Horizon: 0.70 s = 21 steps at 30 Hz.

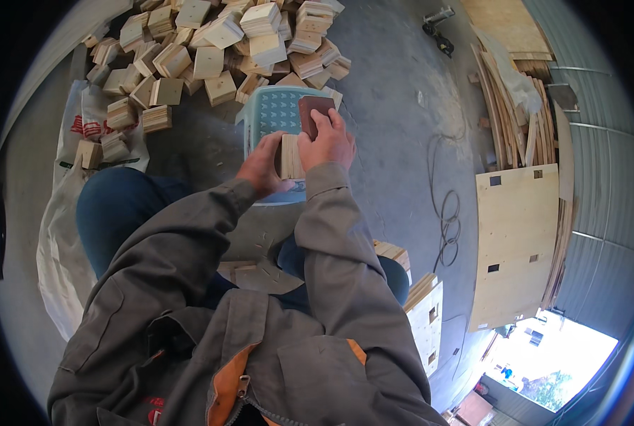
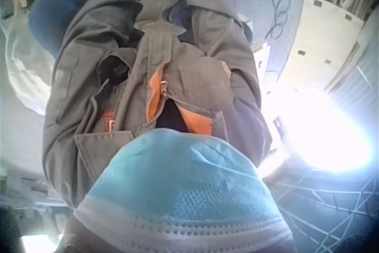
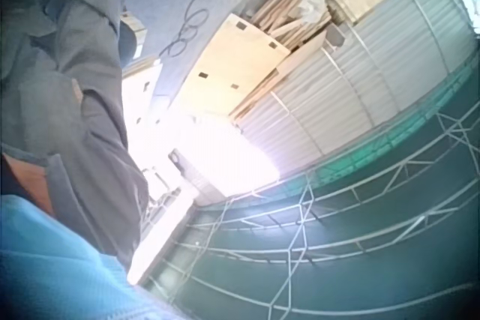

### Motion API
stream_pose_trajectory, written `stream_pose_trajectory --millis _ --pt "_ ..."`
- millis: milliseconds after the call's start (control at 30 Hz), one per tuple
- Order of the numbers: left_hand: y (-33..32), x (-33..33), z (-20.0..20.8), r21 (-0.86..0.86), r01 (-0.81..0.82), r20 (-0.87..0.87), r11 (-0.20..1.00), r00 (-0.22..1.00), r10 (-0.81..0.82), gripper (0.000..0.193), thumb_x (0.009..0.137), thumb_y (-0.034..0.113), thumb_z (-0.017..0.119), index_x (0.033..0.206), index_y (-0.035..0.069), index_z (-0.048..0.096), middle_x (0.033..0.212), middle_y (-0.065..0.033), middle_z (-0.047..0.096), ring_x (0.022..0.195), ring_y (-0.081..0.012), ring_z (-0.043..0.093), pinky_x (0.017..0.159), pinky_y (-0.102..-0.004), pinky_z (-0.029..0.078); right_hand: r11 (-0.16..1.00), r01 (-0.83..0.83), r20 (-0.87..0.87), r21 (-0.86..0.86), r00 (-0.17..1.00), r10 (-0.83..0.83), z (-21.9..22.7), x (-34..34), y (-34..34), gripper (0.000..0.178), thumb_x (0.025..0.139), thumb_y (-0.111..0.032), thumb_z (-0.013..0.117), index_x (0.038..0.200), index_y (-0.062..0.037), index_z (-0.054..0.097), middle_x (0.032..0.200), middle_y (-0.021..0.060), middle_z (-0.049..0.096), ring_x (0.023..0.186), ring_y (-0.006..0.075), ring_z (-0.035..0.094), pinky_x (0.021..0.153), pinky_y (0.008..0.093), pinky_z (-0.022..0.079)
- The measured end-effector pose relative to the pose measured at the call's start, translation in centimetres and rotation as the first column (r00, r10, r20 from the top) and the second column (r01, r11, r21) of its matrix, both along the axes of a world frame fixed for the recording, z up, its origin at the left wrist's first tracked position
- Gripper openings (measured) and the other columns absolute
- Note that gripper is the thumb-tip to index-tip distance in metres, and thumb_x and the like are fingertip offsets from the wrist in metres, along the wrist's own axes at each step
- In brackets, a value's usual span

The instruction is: The person sits on the floor and sands small wooden blocks using a sanding block. They pick up each block, sand its edges and faces, then place it into a nearby stack. The process is repeated for multiple blocks.

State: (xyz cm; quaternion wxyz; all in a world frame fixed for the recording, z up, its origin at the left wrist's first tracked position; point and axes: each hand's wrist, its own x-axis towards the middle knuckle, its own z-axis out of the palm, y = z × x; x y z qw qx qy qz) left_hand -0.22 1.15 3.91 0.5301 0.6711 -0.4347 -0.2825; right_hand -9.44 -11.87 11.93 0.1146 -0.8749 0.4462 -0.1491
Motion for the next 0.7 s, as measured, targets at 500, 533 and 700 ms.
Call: stream_pose_trajectory --millis 500,533,700 --pt "-0.1 0.1 -0.9 -0.073 -0.011 0.033 0.997 0.999 0.013 0.092 0.073 0.025 0.095 0.149 0.009 0.045 0.142 -0.0225 0.055 0.133 -0.0443 0.056 0.112 -0.0457 0.05 0.975 -0.194 0.108 -0.109 0.973 0.205 -0.4 -10.5 13.3 0.064 0.081 -0.02 0.084 0.143 -0.0179 0.066 0.161 0.0125 0.052 0.125 0.0401 0.057 0.109 0.0515 0.045" --pt "-0.3 0.0 -0.9 -0.079 -0.015 0.027 0.997 0.999 0.017 0.091 0.072 0.025 0.095 0.148 0.01 0.046 0.142 -0.0215 0.056 0.133 -0.044 0.057 0.111 -0.0459 0.05 0.974 -0.197 0.105 -0.11 0.972 0.209 -0.1 -10.6 13.5 0.065 0.081 -0.018 0.084 0.143 -0.0178 0.066 0.16 0.0128 0.052 0.125 0.0399 0.057 0.108 0.0514 0.046" --pt "-0.4 -0.3 -0.9 -0.103 -0.015 -0.002 0.995 1.0 0.015 0.09 0.072 0.024 0.093 0.148 0.012 0.046 0.142 -0.0206 0.055 0.132 -0.0438 0.057 0.109 -0.0461 0.051 0.973 -0.181 0.12 -0.139 0.973 0.198 -0.2 -8.8 11.4 0.063 0.08 -0.017 0.085 0.14 -0.0199 0.068 0.159 0.0111 0.053 0.122 0.0394 0.058 0.107 0.0523 0.047"
